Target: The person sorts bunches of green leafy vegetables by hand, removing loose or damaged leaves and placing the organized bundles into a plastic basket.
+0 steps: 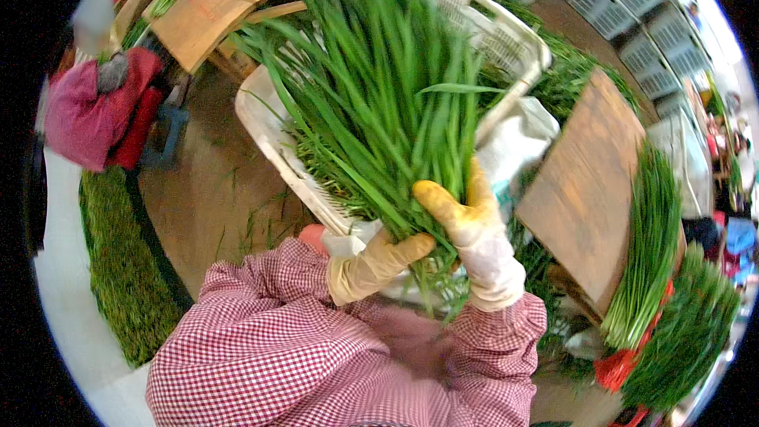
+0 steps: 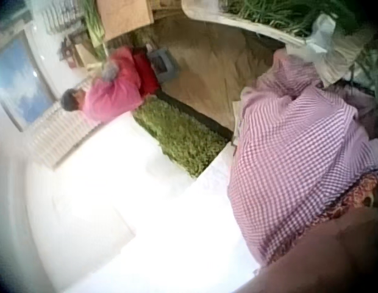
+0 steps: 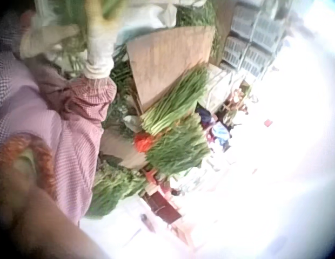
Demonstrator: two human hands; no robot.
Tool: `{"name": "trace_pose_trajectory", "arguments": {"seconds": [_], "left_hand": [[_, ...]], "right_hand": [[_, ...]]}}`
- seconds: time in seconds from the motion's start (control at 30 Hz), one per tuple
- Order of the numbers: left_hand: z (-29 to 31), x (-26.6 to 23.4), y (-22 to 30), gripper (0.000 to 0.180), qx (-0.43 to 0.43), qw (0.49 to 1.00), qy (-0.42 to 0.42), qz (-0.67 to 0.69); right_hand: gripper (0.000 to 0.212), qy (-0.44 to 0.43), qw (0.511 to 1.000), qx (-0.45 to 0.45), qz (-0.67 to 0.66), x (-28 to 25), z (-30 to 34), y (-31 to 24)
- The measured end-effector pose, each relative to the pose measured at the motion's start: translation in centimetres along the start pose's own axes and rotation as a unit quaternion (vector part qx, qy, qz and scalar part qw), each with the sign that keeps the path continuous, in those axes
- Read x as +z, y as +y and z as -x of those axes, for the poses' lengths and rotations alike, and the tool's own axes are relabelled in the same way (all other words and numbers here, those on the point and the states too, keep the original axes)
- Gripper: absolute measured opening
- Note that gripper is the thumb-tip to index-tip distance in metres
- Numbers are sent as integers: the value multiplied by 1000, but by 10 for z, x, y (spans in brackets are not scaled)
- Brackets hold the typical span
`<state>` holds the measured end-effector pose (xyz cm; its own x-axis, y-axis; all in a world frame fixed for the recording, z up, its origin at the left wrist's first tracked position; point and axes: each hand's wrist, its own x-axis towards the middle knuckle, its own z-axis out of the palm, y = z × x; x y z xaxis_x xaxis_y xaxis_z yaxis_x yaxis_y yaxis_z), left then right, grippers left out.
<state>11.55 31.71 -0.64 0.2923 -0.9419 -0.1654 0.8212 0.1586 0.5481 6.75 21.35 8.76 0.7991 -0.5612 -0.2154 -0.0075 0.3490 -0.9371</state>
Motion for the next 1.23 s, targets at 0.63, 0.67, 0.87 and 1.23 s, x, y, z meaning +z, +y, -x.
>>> {"name": "trace_pose_trajectory", "arguments": {"seconds": [0.63, 0.67, 0.87, 1.23], "left_hand": [[16, 5, -60, 45, -348, 890, -216, -202], [12, 2, -57, 47, -356, 880, -209, -234], [-16, 14, -39, 55, -364, 889, -175, -217], [-62, 21, -39, 62, -335, 910, -51, -237]], "right_hand": [[55, 247, 946, 15, -209, -99, 154, 126], [58, 240, 950, 23, -200, -102, 150, 120], [56, 260, 934, 3, -247, -137, 128, 99], [51, 241, 934, -14, -262, -110, 129, 86]]}}
